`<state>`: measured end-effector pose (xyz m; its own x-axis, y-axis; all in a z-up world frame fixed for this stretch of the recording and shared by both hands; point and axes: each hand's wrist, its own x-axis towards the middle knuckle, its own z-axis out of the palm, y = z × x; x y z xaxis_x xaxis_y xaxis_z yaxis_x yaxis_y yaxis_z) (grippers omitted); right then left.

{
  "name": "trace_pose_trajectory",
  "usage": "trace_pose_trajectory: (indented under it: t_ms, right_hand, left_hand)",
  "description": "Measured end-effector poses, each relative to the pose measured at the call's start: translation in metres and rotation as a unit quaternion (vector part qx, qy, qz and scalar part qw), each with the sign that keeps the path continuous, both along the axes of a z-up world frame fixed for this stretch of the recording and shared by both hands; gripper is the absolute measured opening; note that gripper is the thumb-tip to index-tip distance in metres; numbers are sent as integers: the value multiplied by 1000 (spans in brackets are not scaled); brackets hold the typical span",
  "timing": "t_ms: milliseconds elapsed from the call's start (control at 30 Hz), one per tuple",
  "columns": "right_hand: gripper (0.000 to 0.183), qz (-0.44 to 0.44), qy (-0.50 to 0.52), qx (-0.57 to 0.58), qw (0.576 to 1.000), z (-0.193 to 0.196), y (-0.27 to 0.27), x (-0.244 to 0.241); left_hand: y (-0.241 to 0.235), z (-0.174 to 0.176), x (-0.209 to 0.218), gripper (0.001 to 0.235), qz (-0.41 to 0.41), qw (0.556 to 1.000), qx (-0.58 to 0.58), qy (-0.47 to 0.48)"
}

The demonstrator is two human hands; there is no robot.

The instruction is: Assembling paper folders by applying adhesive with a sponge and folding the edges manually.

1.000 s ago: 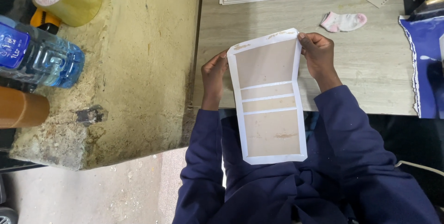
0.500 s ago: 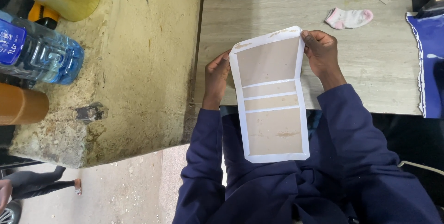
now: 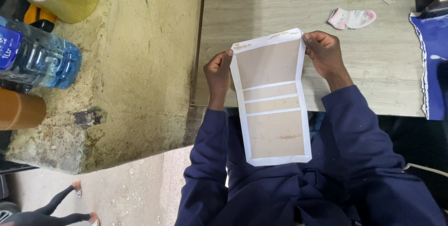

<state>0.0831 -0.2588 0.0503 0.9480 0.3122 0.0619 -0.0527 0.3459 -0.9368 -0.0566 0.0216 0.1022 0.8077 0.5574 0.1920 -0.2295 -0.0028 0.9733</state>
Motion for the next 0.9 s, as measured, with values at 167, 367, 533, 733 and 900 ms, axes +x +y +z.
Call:
trace_pose_trajectory:
  t_ms: [167,367,533,733,900]
  right_hand:
    - [16,141,-100,-179,968,59,-21,12]
    - [18,227,-102,-382,890,113,-30,46]
    - [6,140,-91,-470,867,45,-29,82]
    - [31,75,-293,-638,708,-27,-6,105]
    - [90,130,-302,-699,635,7,63,68]
  left_hand:
    - [44,18,2,25,-206,974,77,57]
    - [54,32,48,26,-253,940,183,138]
    - [39,-22,113,44,-198,874,424,132]
    - [31,-87,148,14,-167,854,453,196]
    - [36,-100,155,12,-181,829,487,204]
